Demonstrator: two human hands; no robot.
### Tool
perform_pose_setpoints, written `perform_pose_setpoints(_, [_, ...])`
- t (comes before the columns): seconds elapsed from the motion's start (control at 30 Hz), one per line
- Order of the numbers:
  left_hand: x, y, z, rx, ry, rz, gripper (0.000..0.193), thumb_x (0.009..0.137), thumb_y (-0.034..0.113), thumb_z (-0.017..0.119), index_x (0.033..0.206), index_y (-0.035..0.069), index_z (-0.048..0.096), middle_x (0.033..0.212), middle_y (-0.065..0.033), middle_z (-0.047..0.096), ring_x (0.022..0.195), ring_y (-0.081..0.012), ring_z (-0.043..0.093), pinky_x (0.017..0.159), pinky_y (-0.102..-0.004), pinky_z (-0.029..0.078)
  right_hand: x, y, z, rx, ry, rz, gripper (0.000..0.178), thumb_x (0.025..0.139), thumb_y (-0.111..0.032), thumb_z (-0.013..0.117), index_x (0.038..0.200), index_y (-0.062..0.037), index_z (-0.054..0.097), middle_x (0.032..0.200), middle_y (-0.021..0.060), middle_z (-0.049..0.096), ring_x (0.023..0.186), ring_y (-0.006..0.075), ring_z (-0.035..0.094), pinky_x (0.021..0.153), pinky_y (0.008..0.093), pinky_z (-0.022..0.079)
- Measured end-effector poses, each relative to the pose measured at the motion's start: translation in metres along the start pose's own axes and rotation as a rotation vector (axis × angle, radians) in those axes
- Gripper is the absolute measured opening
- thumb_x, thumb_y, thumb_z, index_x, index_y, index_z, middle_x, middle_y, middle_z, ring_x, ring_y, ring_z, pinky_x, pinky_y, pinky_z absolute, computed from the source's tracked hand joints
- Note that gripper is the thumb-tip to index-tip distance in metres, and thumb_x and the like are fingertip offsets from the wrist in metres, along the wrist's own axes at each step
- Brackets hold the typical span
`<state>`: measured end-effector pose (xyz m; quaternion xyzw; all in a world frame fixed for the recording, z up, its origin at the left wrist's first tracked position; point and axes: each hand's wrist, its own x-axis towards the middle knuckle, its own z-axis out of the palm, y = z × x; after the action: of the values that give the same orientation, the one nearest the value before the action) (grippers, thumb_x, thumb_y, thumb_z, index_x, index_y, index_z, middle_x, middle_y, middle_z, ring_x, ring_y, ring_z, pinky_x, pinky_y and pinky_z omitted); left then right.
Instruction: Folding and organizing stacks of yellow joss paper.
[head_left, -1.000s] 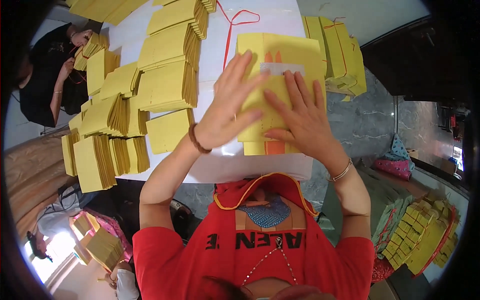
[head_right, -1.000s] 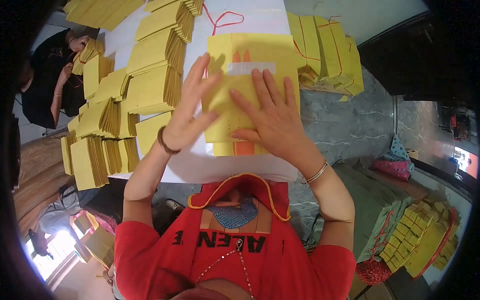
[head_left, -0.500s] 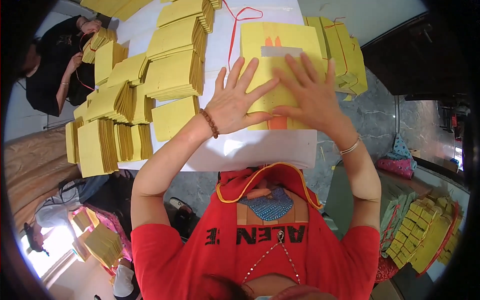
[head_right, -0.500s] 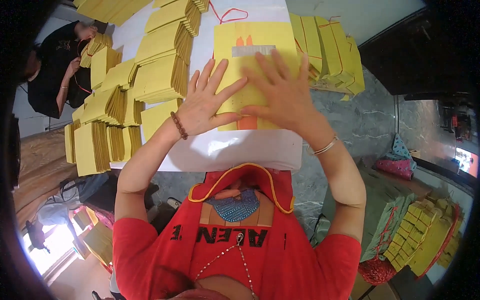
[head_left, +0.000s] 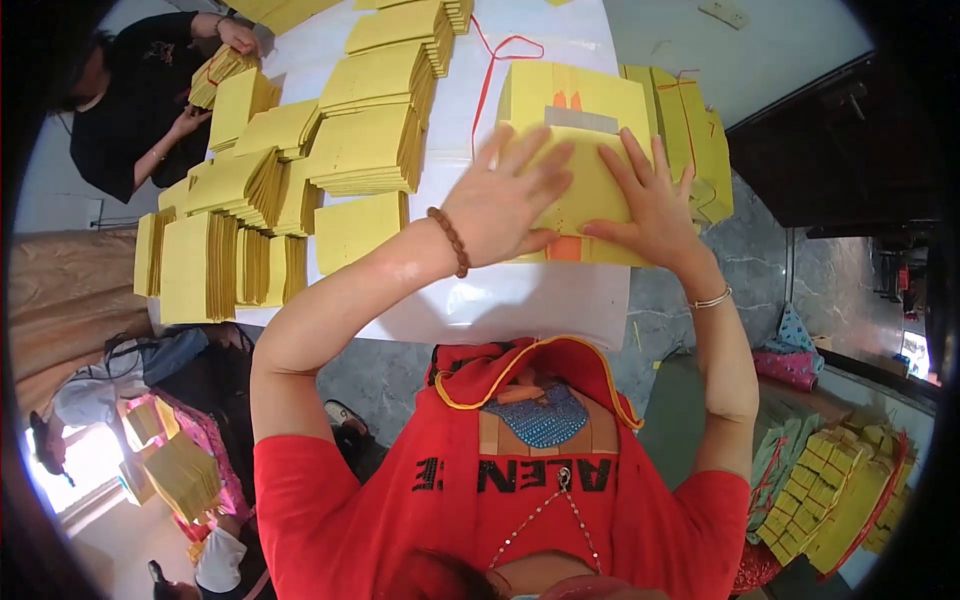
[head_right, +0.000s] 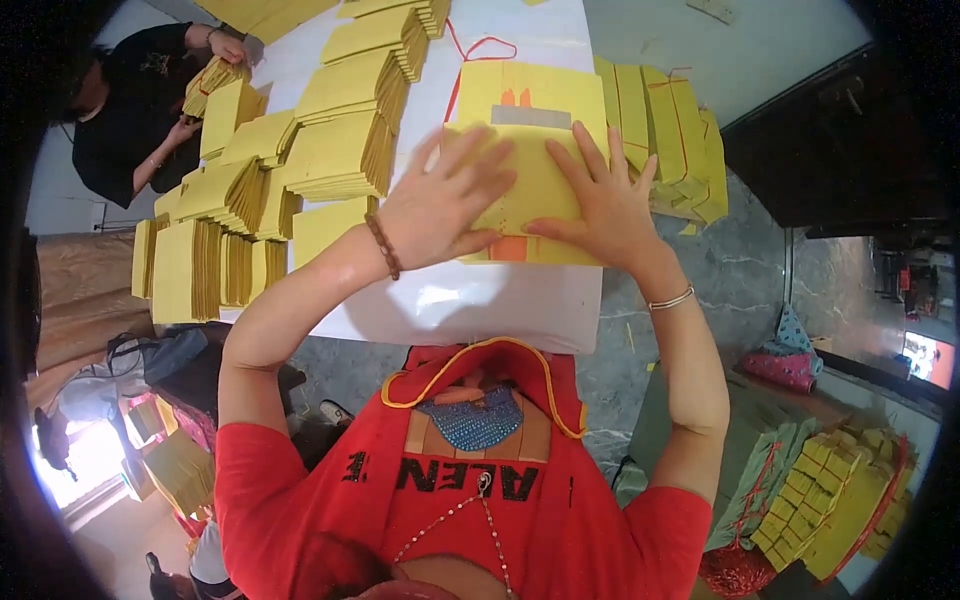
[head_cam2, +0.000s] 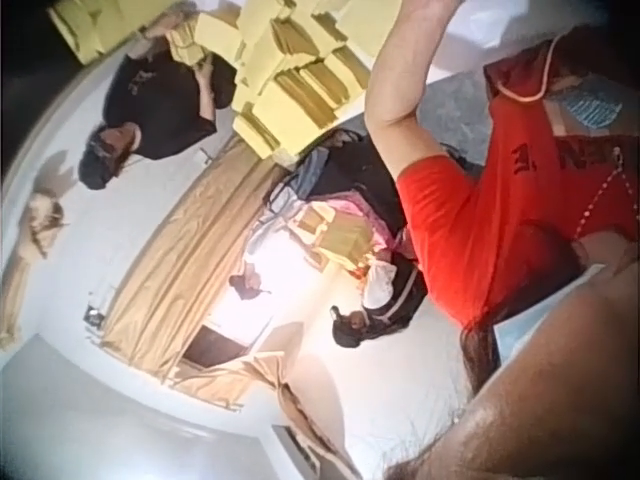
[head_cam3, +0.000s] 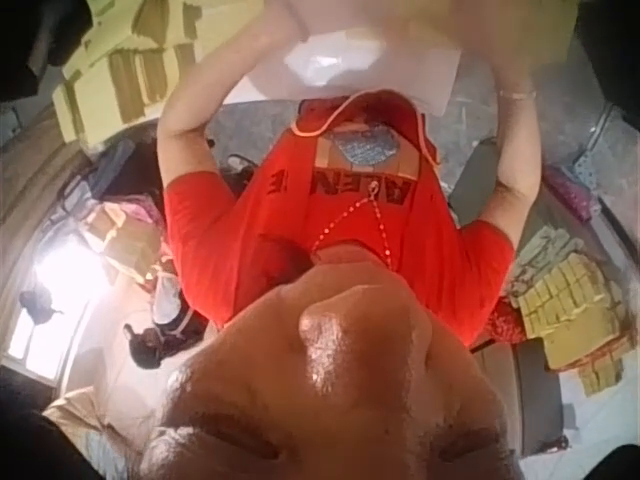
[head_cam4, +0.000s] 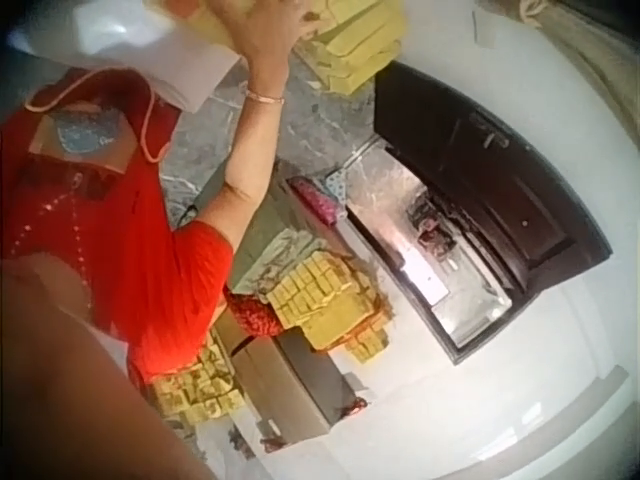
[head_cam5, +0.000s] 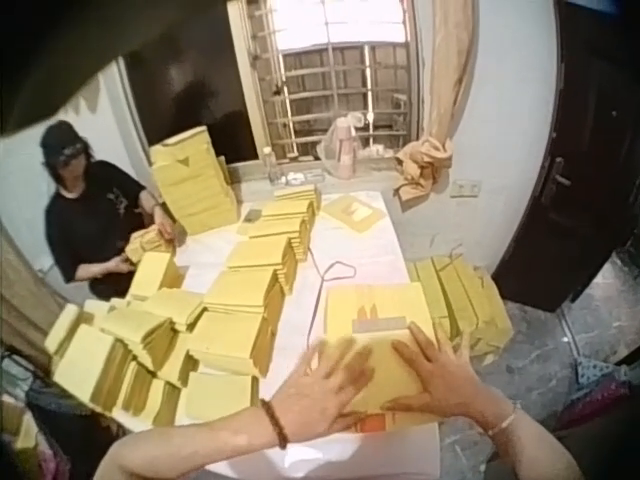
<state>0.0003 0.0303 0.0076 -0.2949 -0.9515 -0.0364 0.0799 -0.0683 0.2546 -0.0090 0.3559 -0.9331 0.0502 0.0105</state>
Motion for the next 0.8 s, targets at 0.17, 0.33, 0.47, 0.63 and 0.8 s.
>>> perform_pose_setpoints(0.17, [0.016, 0.031, -0.007, -0.129, -0.144, -0.144, 0.055, 0.073, 0.030, 0.063, 0.117, -0.002, 0.050, 0.114, -0.0234, 0.051, 0.106, -0.0302, 0.049, 0.082, -0.0418, 0.042, 0.006, 0.016, 0.003, 0.473, -0.102, 0.012, 0.078, 0.080, -0.056, 0.051, 0.142, -0.0175, 0.023, 0.148, 0.0086, 0.017, 0.137, 0.0348, 0.006, 0.106, 0.0548, 0.008])
perform_pose_setpoints(0.33, [0.037, 0.046, 0.006, 0.031, -0.106, -0.236, 0.047, 0.072, 0.020, 0.059, 0.113, -0.002, 0.051, 0.079, -0.0184, 0.058, 0.076, -0.0287, 0.059, 0.065, -0.0397, 0.044, -0.003, 0.020, 0.011, 0.987, 0.067, 0.008, 0.071, 0.089, -0.052, 0.037, 0.144, -0.0147, 0.012, 0.149, 0.0094, 0.014, 0.138, 0.0288, 0.007, 0.109, 0.0444, 0.006])
perform_pose_setpoints(0.47, [0.028, 0.028, 0.002, -0.042, 0.006, -0.267, 0.044, 0.074, 0.017, 0.056, 0.112, -0.004, 0.051, 0.073, -0.0134, 0.059, 0.066, -0.0304, 0.059, 0.064, -0.0396, 0.045, -0.018, 0.017, 0.012, 1.239, 0.281, 0.076, 0.070, 0.092, -0.055, 0.024, 0.144, -0.0132, 0.004, 0.149, 0.0101, 0.014, 0.138, 0.0245, 0.009, 0.110, 0.0406, 0.004])
perform_pose_setpoints(0.63, [-0.071, -0.033, -0.026, -0.435, 0.493, -0.387, 0.041, 0.078, 0.007, 0.051, 0.118, 0.005, 0.053, 0.101, -0.0160, 0.061, 0.090, -0.0303, 0.060, 0.079, -0.0339, 0.048, -0.040, 0.024, 0.010, 1.246, 0.325, 0.190, 0.074, 0.090, -0.062, 0.019, 0.145, -0.0143, 0.005, 0.148, 0.0109, 0.018, 0.138, 0.0254, 0.009, 0.108, 0.0482, 0.002])
perform_pose_setpoints(0.8, [-0.207, -0.057, 0.013, -0.384, 0.295, -0.704, 0.054, 0.073, -0.002, 0.050, 0.125, 0.012, 0.050, 0.115, -0.0155, 0.057, 0.103, -0.0314, 0.055, 0.090, -0.0360, 0.044, -0.056, 0.038, 0.012, 1.420, 0.271, 0.332, 0.073, 0.089, -0.063, 0.017, 0.145, -0.0167, 0.009, 0.146, 0.0099, 0.024, 0.138, 0.0252, 0.013, 0.108, 0.0486, 0.004])
